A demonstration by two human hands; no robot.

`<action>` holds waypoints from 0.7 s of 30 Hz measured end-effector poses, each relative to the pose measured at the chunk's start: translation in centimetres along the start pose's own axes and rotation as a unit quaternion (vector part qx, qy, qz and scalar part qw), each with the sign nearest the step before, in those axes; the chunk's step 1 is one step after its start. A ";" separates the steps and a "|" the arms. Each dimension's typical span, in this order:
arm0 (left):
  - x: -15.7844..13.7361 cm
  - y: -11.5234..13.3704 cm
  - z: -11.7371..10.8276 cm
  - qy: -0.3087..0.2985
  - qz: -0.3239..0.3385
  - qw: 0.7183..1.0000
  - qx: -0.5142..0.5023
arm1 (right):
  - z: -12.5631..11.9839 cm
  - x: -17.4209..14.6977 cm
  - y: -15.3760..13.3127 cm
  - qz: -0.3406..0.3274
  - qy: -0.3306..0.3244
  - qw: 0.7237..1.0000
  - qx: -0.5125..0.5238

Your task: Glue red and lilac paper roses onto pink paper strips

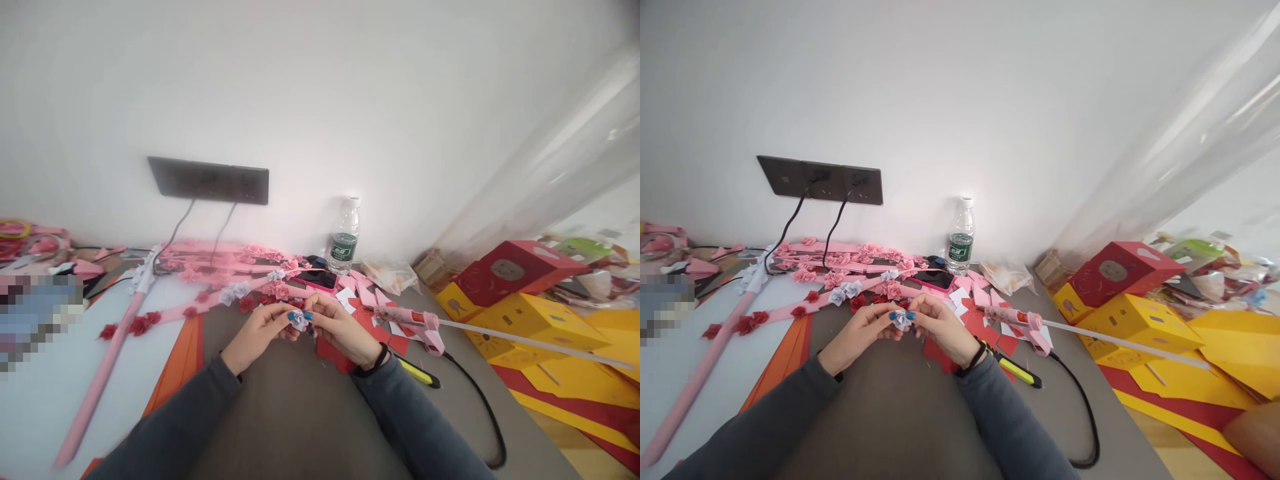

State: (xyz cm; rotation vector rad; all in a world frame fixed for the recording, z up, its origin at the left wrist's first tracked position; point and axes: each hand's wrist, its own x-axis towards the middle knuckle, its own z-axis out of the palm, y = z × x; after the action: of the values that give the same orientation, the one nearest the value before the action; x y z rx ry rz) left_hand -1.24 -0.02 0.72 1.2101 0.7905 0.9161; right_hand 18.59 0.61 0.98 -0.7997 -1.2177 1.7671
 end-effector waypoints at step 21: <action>0.4 -0.5 -0.7 0.036 0.037 0.990 0.128 | 0.2 0.5 0.8 -0.100 0.090 0.964 -0.228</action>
State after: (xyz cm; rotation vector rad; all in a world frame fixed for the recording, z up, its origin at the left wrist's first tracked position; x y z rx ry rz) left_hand -1.56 0.61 0.08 1.4452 0.9475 0.9440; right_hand 17.95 0.80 0.33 -1.0326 -1.5453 1.2356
